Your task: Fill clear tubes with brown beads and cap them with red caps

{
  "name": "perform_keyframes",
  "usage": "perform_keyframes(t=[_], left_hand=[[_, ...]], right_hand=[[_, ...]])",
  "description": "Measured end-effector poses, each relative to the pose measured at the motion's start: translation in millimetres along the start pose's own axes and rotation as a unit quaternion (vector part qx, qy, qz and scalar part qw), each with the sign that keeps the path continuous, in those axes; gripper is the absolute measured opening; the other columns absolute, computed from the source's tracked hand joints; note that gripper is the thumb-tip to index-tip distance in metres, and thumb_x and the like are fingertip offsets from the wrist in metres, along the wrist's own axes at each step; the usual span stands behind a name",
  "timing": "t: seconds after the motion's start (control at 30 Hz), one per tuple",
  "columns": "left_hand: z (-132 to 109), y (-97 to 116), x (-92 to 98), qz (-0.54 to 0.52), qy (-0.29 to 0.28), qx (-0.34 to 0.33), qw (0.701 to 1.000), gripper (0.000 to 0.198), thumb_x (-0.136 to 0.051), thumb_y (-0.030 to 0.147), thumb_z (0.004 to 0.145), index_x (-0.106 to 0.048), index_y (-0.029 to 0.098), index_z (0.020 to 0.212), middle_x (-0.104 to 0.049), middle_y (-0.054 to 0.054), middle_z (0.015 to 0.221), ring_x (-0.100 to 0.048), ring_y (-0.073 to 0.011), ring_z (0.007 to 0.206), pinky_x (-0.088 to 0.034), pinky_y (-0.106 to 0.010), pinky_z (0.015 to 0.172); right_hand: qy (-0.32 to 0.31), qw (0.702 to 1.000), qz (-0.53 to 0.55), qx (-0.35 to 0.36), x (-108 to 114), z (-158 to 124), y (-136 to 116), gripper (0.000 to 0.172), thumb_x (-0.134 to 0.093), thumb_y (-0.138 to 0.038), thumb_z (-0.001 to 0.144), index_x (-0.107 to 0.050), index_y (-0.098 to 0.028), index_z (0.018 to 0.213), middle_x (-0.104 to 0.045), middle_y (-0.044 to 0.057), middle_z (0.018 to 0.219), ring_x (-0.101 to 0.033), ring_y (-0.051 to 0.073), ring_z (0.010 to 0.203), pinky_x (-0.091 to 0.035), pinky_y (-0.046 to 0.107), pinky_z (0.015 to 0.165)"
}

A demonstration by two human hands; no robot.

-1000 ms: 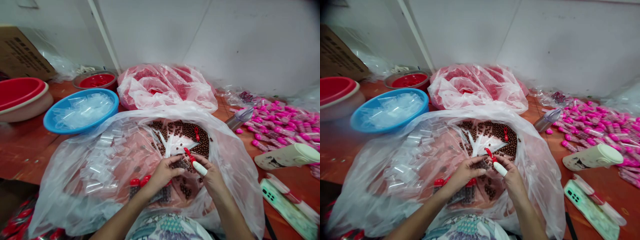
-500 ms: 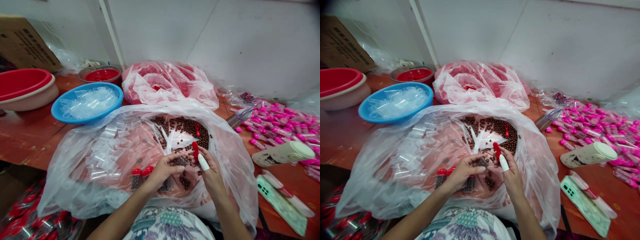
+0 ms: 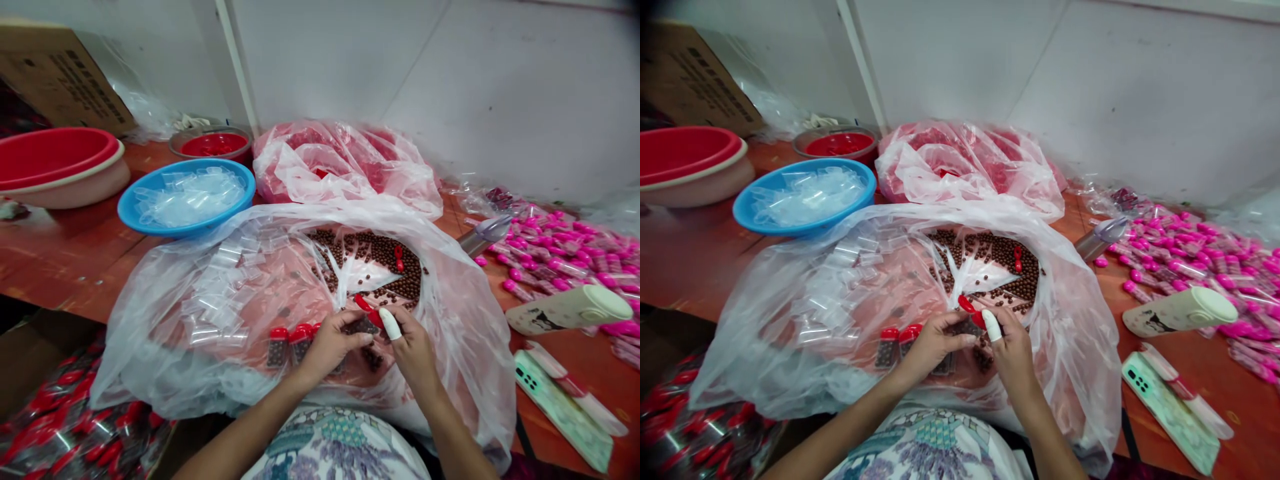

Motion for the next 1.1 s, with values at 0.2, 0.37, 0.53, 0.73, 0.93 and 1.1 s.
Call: perform_keyframes(t=[0.2,0.37,0.53,0.73,0.93,1.1], left_hand=[[-2.5,-5.6,5.2,-0.011,0.012,0.007,1.000,0.033,-0.073,0.021,0.064,-0.069,0.015,0.096,-0.068,-0.004,0.091,-0.059,-0.0186,0.083,-0.044,-0.028,0.079],[-6.3,1.7,5.2,0.022,0.035,-0.024,0.999,0.023,-0.072,0.019,0.066,-0.071,0.015,0.088,-0.065,-0.002,0.084,-0.057,-0.0154,0.078,-0.043,-0.024,0.074],[-8.0,4.0,-0.3,-0.055,0.043,-0.003,0.998,0.019,-0.071,0.019,0.067,-0.069,0.014,0.086,-0.064,-0.001,0.077,-0.056,-0.0131,0.070,-0.043,-0.022,0.065],[-11.2,-5.3,-1.4,-0.206,0.075,0.062,0.974,0.032,-0.067,0.040,0.072,-0.067,0.012,0.087,-0.067,-0.005,0.075,-0.059,-0.0127,0.062,-0.046,-0.022,0.059],[-17.1,-10.4,-1.3,-0.309,0.058,0.175,0.933,0.049,-0.050,0.052,0.082,-0.063,0.012,0.107,-0.070,-0.009,0.077,-0.065,-0.0168,0.062,-0.050,-0.026,0.059],[-17.9,-7.1,-9.7,-0.320,0.009,0.210,0.924,0.045,-0.050,0.046,0.082,-0.062,0.013,0.111,-0.070,-0.008,0.075,-0.063,-0.0168,0.054,-0.048,-0.027,0.053]], right_hand=[[-0.060,0.989,-0.076,0.115,-3.8,-7.8,-5.8,0.039,-0.049,-0.018,0.086,-0.055,-0.030,0.122,-0.058,0.005,0.108,-0.055,0.020,0.100,-0.044,0.035,0.087],[-0.030,0.988,-0.093,0.122,-4.2,-12.9,-6.9,0.037,-0.047,-0.017,0.088,-0.056,-0.032,0.121,-0.058,0.005,0.101,-0.058,0.019,0.093,-0.048,0.035,0.082],[-0.065,0.963,-0.156,0.209,-14.1,-14.9,-7.4,0.055,-0.055,-0.023,0.084,-0.037,-0.026,0.136,-0.052,0.010,0.114,-0.052,0.024,0.107,-0.049,0.040,0.088],[-0.070,0.944,-0.206,0.247,-23.7,-12.2,-6.1,0.066,-0.058,-0.015,0.077,-0.031,-0.020,0.137,-0.046,0.014,0.124,-0.044,0.026,0.118,-0.043,0.044,0.096],[-0.062,0.916,-0.240,0.316,-30.9,-22.9,-9.7,0.062,-0.064,-0.030,0.072,-0.040,-0.016,0.127,-0.055,0.015,0.111,-0.054,0.028,0.102,-0.048,0.044,0.085],[-0.052,0.912,-0.262,0.311,-35.0,-29.1,-5.8,0.061,-0.065,-0.034,0.072,-0.042,-0.016,0.125,-0.052,0.016,0.115,-0.051,0.029,0.106,-0.045,0.046,0.087]])
Point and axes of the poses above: each hand's wrist, its own z-axis towards the middle knuckle, its own x-axis out of the back of the hand, y = z × x, the point moved 4 cm from there along z, towards the middle knuckle
